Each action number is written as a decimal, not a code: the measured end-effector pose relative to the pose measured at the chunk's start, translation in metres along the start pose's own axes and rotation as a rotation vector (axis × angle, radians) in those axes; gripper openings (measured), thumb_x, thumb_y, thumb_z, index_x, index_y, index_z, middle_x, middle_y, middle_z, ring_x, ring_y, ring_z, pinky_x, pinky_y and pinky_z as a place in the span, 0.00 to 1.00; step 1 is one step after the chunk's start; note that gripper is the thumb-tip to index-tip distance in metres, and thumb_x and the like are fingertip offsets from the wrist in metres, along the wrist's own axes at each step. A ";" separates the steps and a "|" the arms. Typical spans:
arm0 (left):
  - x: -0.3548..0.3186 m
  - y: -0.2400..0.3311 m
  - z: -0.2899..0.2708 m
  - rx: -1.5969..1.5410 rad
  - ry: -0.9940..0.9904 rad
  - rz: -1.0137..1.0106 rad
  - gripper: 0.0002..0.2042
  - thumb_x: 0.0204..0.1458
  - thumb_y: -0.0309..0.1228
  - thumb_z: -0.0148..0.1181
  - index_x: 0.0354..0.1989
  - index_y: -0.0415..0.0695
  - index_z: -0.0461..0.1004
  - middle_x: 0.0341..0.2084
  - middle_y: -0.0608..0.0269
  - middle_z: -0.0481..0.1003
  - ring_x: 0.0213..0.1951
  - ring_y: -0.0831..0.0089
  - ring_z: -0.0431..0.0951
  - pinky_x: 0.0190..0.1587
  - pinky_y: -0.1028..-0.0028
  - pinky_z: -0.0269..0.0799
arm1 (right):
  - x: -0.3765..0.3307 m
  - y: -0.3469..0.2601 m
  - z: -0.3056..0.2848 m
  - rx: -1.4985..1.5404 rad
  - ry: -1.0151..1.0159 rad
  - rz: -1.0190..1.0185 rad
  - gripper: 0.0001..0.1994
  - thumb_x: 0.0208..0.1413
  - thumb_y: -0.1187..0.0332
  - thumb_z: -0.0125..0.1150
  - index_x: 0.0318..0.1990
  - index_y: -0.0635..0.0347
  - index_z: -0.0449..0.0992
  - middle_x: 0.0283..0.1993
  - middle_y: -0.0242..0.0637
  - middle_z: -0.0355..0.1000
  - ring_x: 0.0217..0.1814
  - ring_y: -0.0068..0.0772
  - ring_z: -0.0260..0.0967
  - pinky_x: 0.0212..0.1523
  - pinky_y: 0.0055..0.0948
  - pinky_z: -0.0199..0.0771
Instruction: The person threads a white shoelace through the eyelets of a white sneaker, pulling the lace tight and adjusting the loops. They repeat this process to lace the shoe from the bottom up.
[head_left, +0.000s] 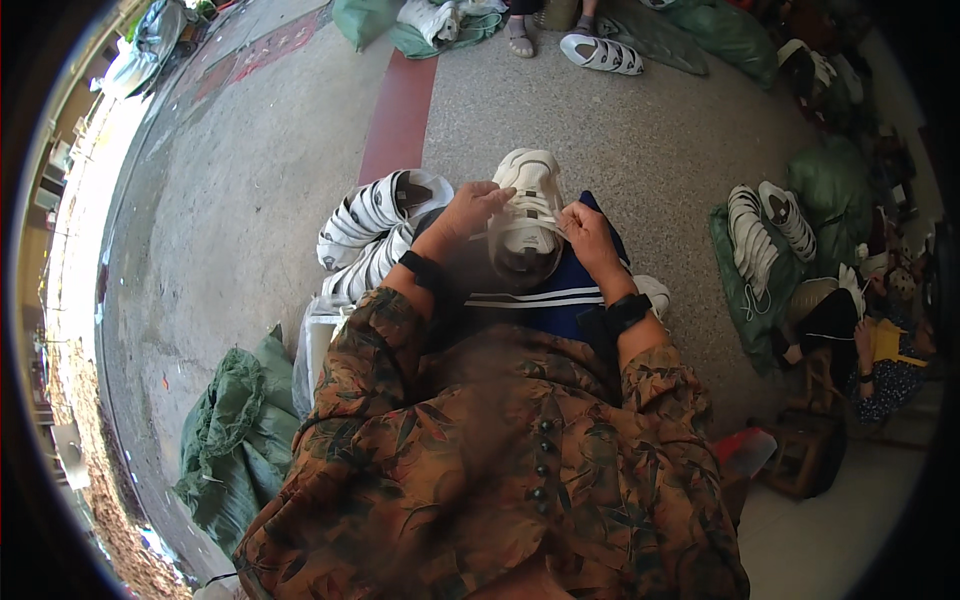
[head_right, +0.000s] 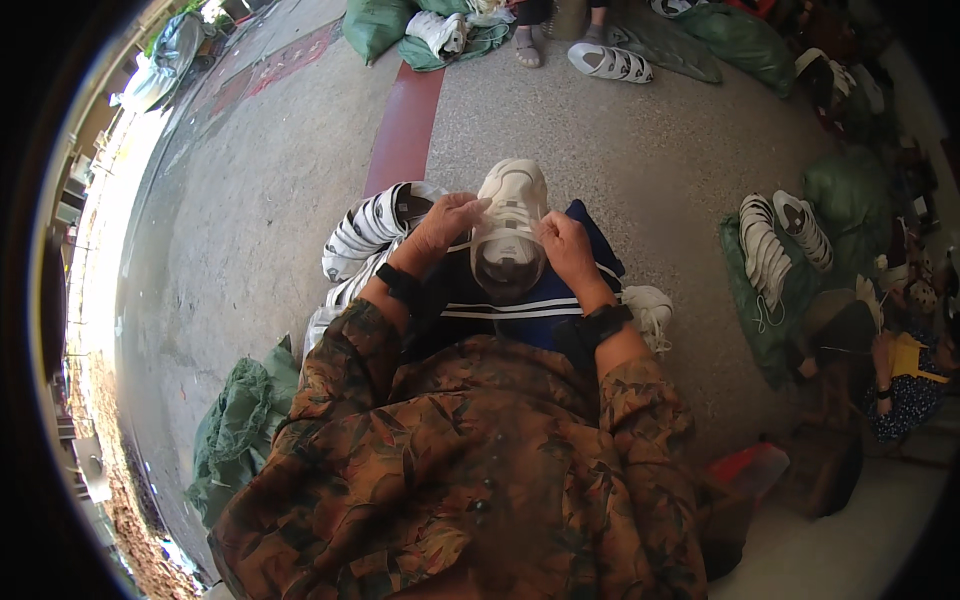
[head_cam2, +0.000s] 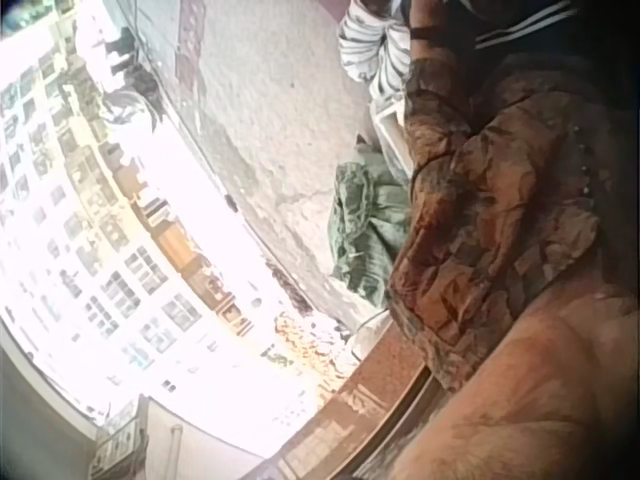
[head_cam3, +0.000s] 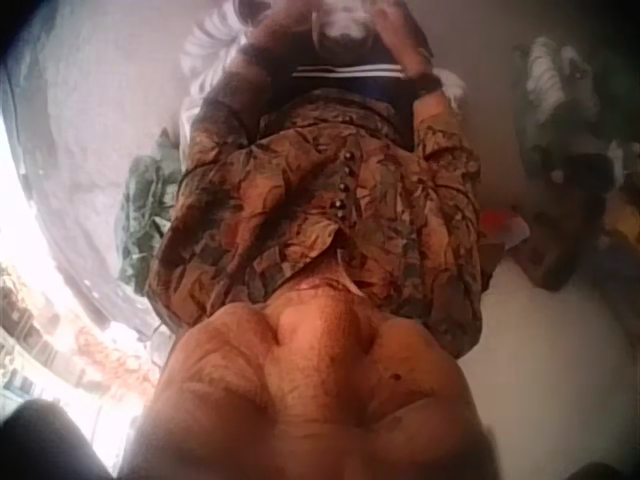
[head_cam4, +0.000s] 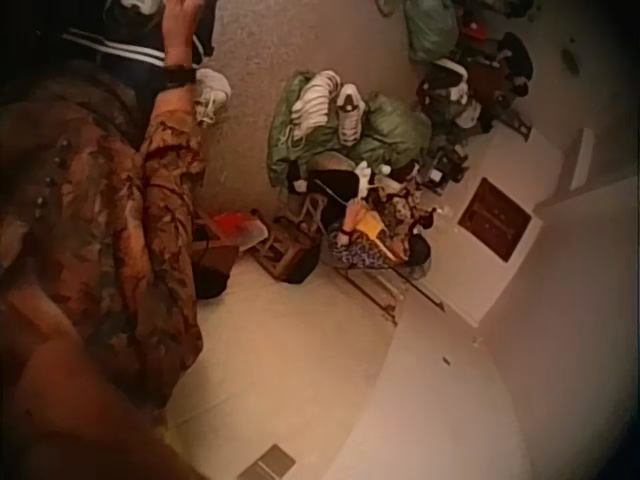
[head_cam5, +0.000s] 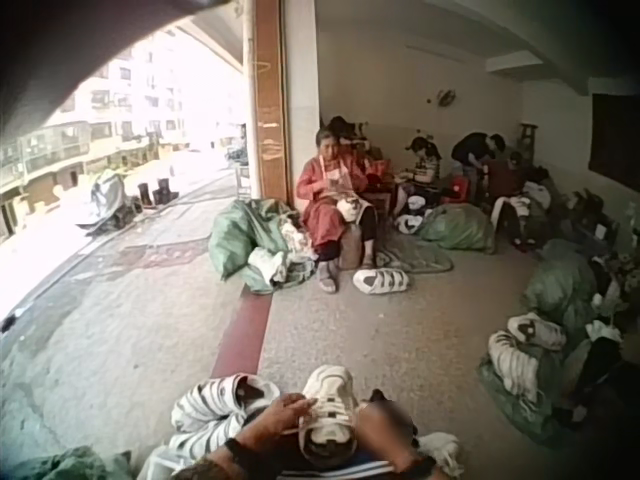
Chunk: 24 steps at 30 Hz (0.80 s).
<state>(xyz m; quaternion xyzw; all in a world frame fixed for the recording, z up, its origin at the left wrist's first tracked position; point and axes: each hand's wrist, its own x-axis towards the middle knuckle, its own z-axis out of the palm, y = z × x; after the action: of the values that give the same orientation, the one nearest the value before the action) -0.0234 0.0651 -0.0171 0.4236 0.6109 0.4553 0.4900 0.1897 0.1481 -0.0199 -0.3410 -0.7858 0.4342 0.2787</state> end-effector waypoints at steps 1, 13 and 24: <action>-0.004 -0.002 0.000 -0.082 -0.013 0.016 0.19 0.54 0.43 0.53 0.37 0.35 0.73 0.28 0.64 0.72 0.31 0.77 0.70 0.38 0.77 0.67 | -0.006 -0.005 -0.004 -0.033 -0.041 0.034 0.08 0.52 0.69 0.58 0.30 0.67 0.71 0.23 0.42 0.70 0.24 0.31 0.66 0.29 0.29 0.65; -0.064 -0.013 -0.037 0.324 0.041 0.214 0.07 0.49 0.29 0.61 0.27 0.37 0.76 0.21 0.67 0.74 0.26 0.82 0.70 0.30 0.78 0.68 | -0.043 -0.019 -0.074 -0.372 -0.093 -0.152 0.07 0.49 0.70 0.60 0.24 0.62 0.69 0.21 0.46 0.67 0.26 0.53 0.66 0.25 0.41 0.64; -0.122 -0.042 -0.122 0.376 0.156 0.025 0.01 0.45 0.22 0.61 0.25 0.37 0.77 0.19 0.68 0.74 0.24 0.83 0.70 0.29 0.79 0.67 | -0.068 0.022 -0.185 -0.392 0.014 -0.028 0.05 0.50 0.76 0.57 0.30 0.70 0.73 0.23 0.37 0.64 0.24 0.27 0.59 0.28 0.28 0.61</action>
<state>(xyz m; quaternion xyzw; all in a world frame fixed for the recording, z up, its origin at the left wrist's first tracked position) -0.1272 -0.0795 -0.0195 0.4788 0.7159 0.3706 0.3477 0.3739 0.1945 0.0382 -0.3810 -0.8579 0.2665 0.2186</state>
